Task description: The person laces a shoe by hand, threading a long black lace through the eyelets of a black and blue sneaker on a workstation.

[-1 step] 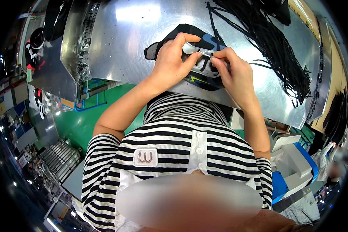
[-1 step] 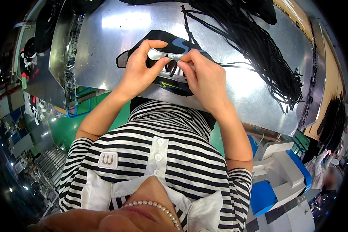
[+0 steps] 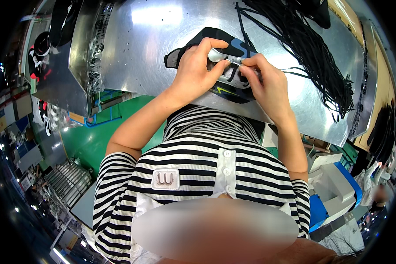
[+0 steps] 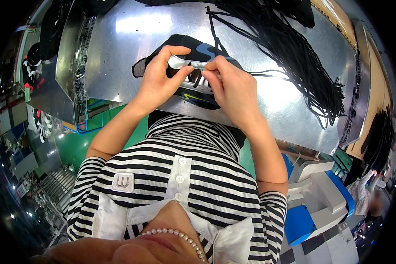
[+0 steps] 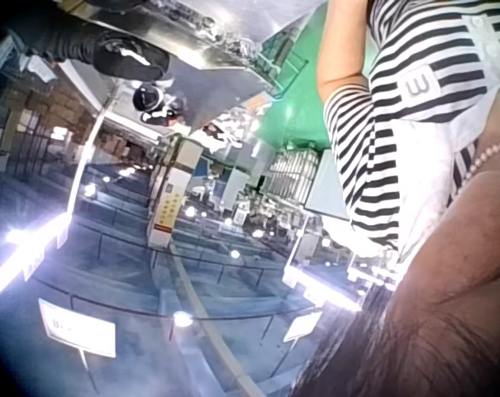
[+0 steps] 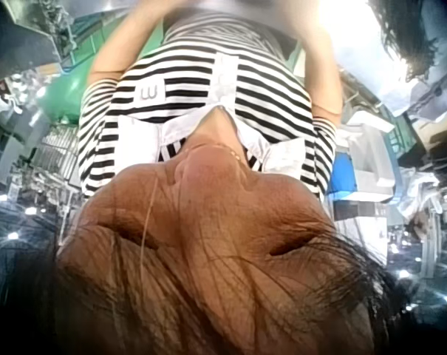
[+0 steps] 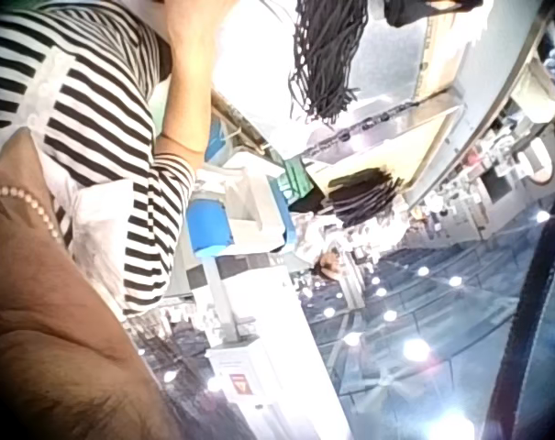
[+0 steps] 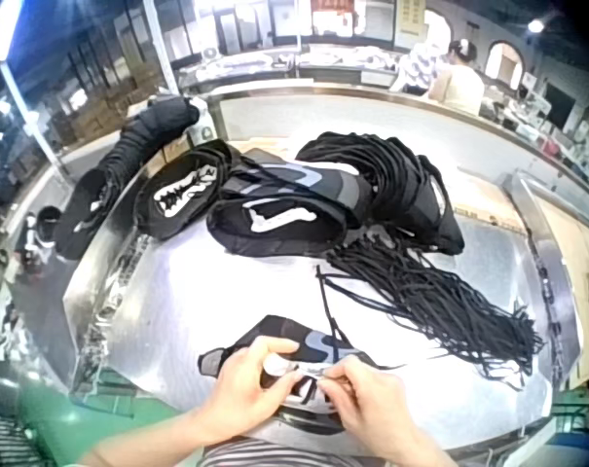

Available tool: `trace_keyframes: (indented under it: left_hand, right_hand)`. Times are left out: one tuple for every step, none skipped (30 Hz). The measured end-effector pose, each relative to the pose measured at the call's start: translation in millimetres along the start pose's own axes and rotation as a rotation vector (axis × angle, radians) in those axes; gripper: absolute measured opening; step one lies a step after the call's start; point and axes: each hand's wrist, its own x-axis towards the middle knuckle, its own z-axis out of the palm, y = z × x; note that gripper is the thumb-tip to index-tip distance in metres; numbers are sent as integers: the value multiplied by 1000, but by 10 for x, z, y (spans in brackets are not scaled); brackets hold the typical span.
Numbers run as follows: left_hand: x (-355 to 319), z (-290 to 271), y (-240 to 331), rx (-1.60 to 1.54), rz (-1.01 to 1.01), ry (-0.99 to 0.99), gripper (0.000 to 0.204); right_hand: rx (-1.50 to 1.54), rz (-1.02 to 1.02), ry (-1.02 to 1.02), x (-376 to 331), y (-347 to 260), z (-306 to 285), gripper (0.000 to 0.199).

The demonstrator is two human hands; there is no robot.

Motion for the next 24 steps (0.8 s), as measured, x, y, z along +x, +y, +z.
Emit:
trace_keyframes:
  left_hand:
    - [-3,1,5,-12,-8,-9,35]
    - [-3,10,-11,-9,10,-14,36]
    - [-1,18,-38,-5,29,-19,36]
    - [3,21,-50,0,48,-25,37]
    - [-6,13,-25,-20,51,-53,37]
    - [-28,9,29,-43,53,-87,38]
    - [-36,10,64,-67,56,-121,39]
    - [-25,15,69,-95,60,-114,43]
    - [-26,-18,110,-84,-3,-136,46]
    - [-19,-28,100,-93,13,-144,46]
    - [-6,-30,90,-101,29,-154,47]
    - [-11,-19,77,-123,35,-161,47]
    - [-14,-5,68,-145,40,-168,47]
    - [-19,8,66,-167,46,-177,47]
    - [-22,15,63,-157,7,-190,47]
    - [-25,21,62,-147,-32,-202,47]
    - [-27,31,67,-136,-70,-215,47]
    - [-17,19,100,-84,-61,-207,48]
    - [-6,21,93,-225,-123,-234,48]
    - [11,20,75,-366,-187,-258,48]
    - [39,-15,65,-498,-245,-270,48]
    - [95,-72,104,-568,-310,-333,47]
    - [149,-116,95,-616,-378,-343,43]
    - [193,-109,79,-577,-384,-328,41]
  right_hand:
    - [-9,-5,-6,9,3,1,12]
    - [-18,-11,-11,23,7,5,12]
    - [-26,-16,-15,41,11,12,12]
    - [-28,-25,-20,61,19,22,12]
    - [-29,-33,-26,82,30,38,13]
    - [-32,-35,-30,88,43,53,13]
    - [-17,-32,-6,96,54,96,13]
    - [-3,-29,19,107,58,162,14]
    - [13,-29,44,127,58,212,14]
    - [-5,-14,23,146,55,226,15]
    - [-52,-42,35,158,40,219,15]
    - [-95,-63,45,151,23,217,16]
    - [-139,-82,55,144,12,231,16]
    - [-147,-103,79,154,14,295,17]
    - [-142,-82,68,151,17,315,17]
    - [-138,-61,57,142,21,324,18]
    - [-133,-40,46,130,32,321,18]
    - [-153,-56,48,134,37,311,18]
    - [-117,-15,-11,134,48,245,18]
    - [-80,25,-72,130,81,115,18]
    - [-40,49,-131,160,117,-24,18]
    - [98,125,-158,120,144,-194,16]
    - [117,80,-33,50,171,-282,15]
    - [101,112,7,28,161,-321,14]
